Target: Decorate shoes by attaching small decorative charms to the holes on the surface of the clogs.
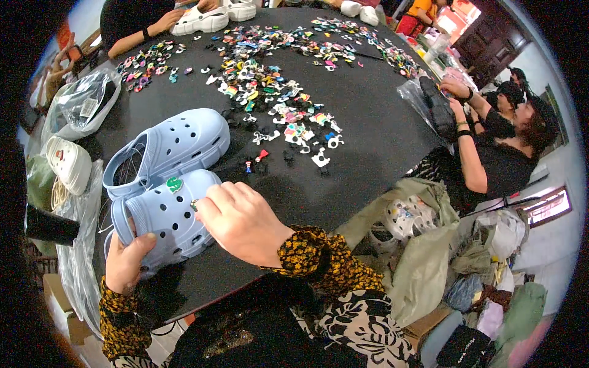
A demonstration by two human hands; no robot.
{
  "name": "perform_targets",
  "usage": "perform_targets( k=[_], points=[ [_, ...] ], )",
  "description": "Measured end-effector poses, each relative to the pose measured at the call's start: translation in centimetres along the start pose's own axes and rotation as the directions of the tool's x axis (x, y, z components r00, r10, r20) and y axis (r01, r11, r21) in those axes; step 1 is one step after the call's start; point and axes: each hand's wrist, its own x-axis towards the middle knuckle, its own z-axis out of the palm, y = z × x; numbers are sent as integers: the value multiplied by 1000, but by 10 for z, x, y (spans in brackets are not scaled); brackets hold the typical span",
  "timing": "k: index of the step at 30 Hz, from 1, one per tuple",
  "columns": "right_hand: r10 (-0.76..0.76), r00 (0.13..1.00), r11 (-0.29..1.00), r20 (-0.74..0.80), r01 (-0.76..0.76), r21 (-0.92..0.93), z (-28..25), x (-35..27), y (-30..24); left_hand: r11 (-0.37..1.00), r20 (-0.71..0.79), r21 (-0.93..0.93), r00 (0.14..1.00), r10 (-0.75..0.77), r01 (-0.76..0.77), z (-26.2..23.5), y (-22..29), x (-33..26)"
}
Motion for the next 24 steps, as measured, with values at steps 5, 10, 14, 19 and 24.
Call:
perform_targets(
  k=[5, 10, 14, 19, 24],
  points=[
    [-13, 1000, 999, 25, 12, 34, 3, 3, -6, 1000, 2, -12, 1000, 11, -11, -1, 1, -1],
    [-37, 999, 999, 21, 36, 32, 9, 2, -7, 1000, -13, 4, 1000, 5, -5, -1, 0, 0],
    [-40, 999, 999, 21, 39, 26, 10, 2, -6, 1000, -4, 27, 1000, -8, 8, 2, 2, 1],
    [-98, 995, 988, 19, 100, -118, -6, 5, 9, 999, -10, 10, 999, 36, -36, -2, 0, -3],
    [286, 958, 932, 30, -270, -243, -39, -4, 76, 999, -25, 36, 999, -25, 26, -1, 4, -5]
  ],
)
